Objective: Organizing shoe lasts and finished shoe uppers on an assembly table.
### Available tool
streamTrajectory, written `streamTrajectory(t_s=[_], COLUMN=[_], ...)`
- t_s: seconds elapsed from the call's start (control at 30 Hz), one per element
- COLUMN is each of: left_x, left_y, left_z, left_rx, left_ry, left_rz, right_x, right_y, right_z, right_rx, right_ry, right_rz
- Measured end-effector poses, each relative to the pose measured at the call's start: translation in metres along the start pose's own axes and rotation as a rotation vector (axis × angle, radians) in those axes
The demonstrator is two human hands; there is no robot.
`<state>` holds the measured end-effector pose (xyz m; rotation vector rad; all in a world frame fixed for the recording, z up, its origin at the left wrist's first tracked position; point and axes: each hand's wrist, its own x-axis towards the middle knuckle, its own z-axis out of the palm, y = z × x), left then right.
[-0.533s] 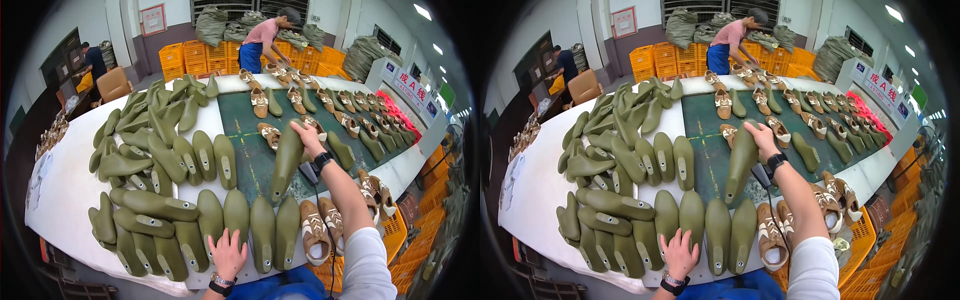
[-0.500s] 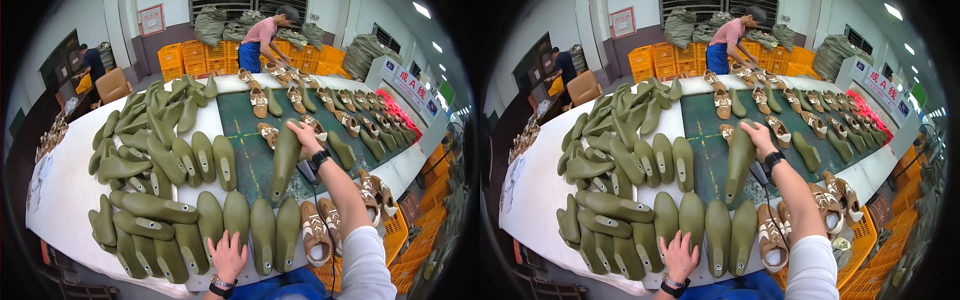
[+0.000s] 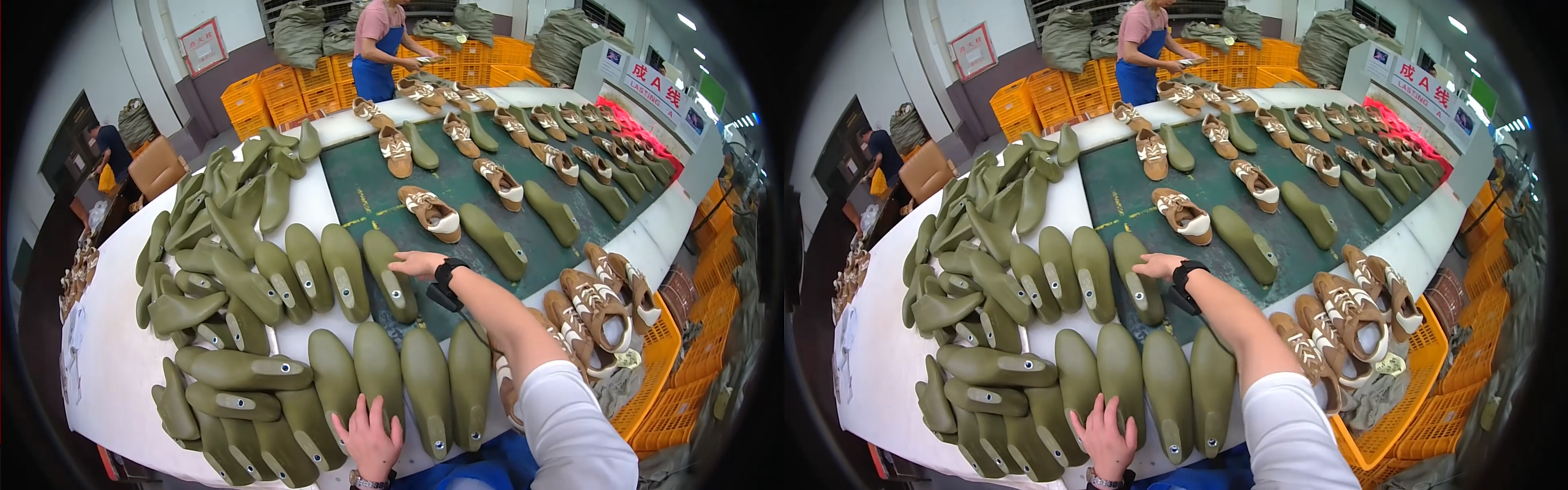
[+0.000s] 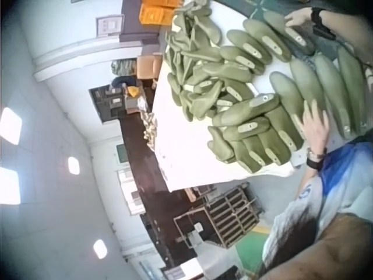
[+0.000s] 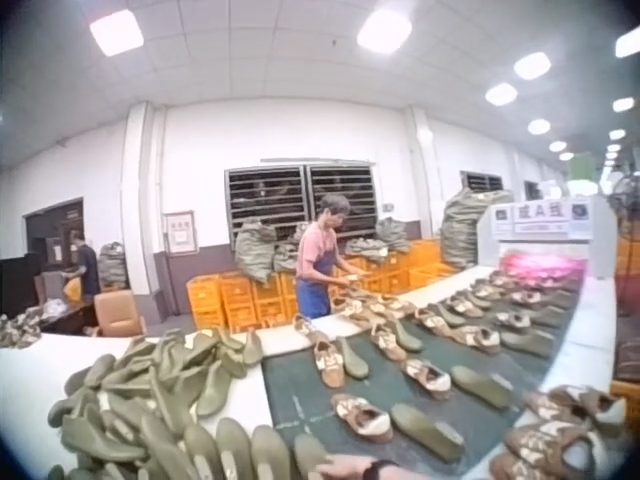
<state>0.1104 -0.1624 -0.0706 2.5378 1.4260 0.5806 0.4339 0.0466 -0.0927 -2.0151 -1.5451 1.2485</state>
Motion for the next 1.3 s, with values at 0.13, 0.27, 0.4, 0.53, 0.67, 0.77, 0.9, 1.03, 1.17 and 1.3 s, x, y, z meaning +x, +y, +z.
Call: streamTrajectory(t_s=[0.13, 0.27, 0.4, 0.53, 0.67, 0.77, 0.9, 1.03, 1.17, 1.3], left_x=[0.000, -0.001, -0.004, -0.005, -0.007, -0.007, -0.008, -0.009, -0.008, -0.007], left_y=[-0.002, 0.000, -0.002, 0.002, 0.000, -0.002, -0.002, -0.003, -0.002, 0.006], left_z=[-0.002, -0.002, 0.000, -0.001, 0.002, 0.006, 0.006, 0.003, 0.006, 0.005], left_rx=[0.026, 0.018, 0.012, 0.020, 0.031, 0.051, 0.068, 0.097, 0.104, 0.105], left_ry=[0.049, 0.077, 0.088, 0.069, 0.071, 0.114, 0.085, 0.061, 0.056, 0.010], left_rz=[0.021, 0.045, 0.051, 0.050, 0.054, 0.082, 0.070, 0.070, 0.102, 0.089], right_x=[-0.059, -0.061, -0.045, -0.052, -0.095, -0.148, -0.248, -0.358, -0.418, -0.428], right_y=[-0.037, -0.034, -0.022, -0.007, -0.023, -0.029, -0.011, 0.023, 0.075, 0.098], right_z=[0.017, 0.051, 0.066, 0.062, 0.036, 0.012, -0.018, -0.019, 0.041, 0.109], right_rx=[-0.423, -0.520, -0.524, -0.501, -0.199, -0.074, 0.024, -0.246, -0.269, -0.351], right_ry=[-0.017, 0.046, 0.166, 0.078, -0.154, -0.164, -0.059, 0.102, 0.175, 0.296], right_rz=[-0.024, 0.006, -0.038, -0.078, 0.062, -0.068, -0.292, -0.305, -0.208, -0.115])
